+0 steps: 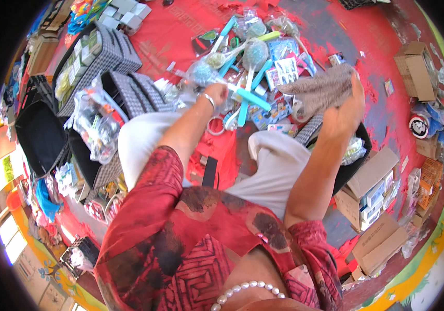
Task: The person sits on the floor and wipes the bristles of several plastic brushes with a cloth. They handle each brush one at a time, wiping the bristle head and then placing the brush into a nearby black basket. The brushes have different colored handles and bristles.
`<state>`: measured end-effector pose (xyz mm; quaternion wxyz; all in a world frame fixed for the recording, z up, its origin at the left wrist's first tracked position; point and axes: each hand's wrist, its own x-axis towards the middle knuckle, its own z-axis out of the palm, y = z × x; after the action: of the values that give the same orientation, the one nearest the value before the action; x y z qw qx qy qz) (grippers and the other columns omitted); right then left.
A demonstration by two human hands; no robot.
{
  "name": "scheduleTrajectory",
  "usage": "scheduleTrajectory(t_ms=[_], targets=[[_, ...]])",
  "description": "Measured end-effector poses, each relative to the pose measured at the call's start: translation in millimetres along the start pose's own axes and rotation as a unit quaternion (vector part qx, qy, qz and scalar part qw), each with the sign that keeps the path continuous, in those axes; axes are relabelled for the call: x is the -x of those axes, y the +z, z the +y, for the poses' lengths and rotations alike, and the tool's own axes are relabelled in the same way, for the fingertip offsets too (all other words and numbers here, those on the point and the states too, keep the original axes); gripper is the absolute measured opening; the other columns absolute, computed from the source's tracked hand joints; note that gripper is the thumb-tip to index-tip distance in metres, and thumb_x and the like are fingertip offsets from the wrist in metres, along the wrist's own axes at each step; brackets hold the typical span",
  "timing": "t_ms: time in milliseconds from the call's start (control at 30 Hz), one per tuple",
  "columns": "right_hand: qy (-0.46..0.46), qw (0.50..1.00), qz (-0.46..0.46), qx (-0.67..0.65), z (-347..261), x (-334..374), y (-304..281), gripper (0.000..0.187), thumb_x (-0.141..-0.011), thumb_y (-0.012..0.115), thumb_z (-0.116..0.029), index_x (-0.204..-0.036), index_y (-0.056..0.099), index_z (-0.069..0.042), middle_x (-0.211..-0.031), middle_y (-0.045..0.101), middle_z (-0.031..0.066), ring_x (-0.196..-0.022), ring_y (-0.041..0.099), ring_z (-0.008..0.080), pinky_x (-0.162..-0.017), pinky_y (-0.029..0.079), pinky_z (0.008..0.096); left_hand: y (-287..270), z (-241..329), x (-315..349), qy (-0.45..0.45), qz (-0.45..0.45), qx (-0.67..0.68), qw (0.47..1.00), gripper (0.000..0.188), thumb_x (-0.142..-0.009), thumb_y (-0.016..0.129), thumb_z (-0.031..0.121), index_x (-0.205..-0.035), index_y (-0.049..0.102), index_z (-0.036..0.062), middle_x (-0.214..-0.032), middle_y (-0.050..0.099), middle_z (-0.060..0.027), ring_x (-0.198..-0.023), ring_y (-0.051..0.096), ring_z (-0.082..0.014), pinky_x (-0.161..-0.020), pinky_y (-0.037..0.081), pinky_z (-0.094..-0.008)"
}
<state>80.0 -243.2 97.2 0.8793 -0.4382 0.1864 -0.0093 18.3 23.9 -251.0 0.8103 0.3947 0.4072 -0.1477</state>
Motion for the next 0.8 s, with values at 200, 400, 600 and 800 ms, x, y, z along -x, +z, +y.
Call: scheduleTrajectory(t_ms=[200, 400, 600, 800], targets=[[-0.031, 0.995, 0.035, 0.09, 1.7, 9.7, -5.8, 0.014, -0.085, 0.056, -0.011, -0.093, 0.059, 0.0, -0.089, 0.062, 0.0082, -0.081, 0.06, 0.0174, -0.073, 0.049, 0.031, 25.1, -67.8, -47.6, 0.165, 0.184, -0.203, 0.948, 0.047, -0.078, 0.059, 0.017, -0.123, 0.05, 0.0059, -0.107, 0.059, -0.0151, -0.093, 0.058, -0.0278, -0.081, 0.045, -0.0347], [-0.012, 0.996, 0.02, 0.085, 11.2, 12.4, 2.8, 0.013, -0.084, 0.056, -0.008, -0.092, 0.059, 0.001, -0.084, 0.063, 0.0074, -0.078, 0.061, 0.0158, -0.071, 0.049, 0.0288, 36.3, -68.9, -47.8, 0.172, 0.239, -0.418, 0.859, 0.041, -0.079, 0.057, 0.028, -0.113, 0.058, 0.0043, -0.106, 0.06, -0.0216, -0.1, 0.057, -0.0325, -0.089, 0.042, -0.0362], [-0.011, 0.997, 0.031, 0.066, 8.5, 7.7, 4.4, 0.012, -0.081, 0.058, -0.006, -0.089, 0.059, 0.003, -0.084, 0.063, 0.0087, -0.077, 0.061, 0.019, -0.071, 0.05, 0.0308, 15.6, -53.0, -27.3, 0.119, 0.333, -0.104, 0.93, 0.015, -0.074, 0.064, 0.012, -0.086, 0.061, 0.0028, -0.082, 0.062, -0.0136, -0.078, 0.06, -0.0259, -0.072, 0.048, -0.0344], [-0.01, 1.0, 0.019, 0.002, 9.9, 3.4, -4.5, 0.011, -0.078, 0.06, -0.003, -0.088, 0.06, 0.002, -0.085, 0.062, 0.0098, -0.077, 0.061, 0.0214, -0.07, 0.051, 0.0341, -5.3, -33.8, -7.7, -0.015, 0.244, 0.285, 0.927, 0.003, -0.078, 0.052, 0.006, -0.08, 0.055, 0.006, -0.058, 0.045, 0.001, -0.054, 0.048, -0.0121, -0.057, 0.044, -0.0282]])
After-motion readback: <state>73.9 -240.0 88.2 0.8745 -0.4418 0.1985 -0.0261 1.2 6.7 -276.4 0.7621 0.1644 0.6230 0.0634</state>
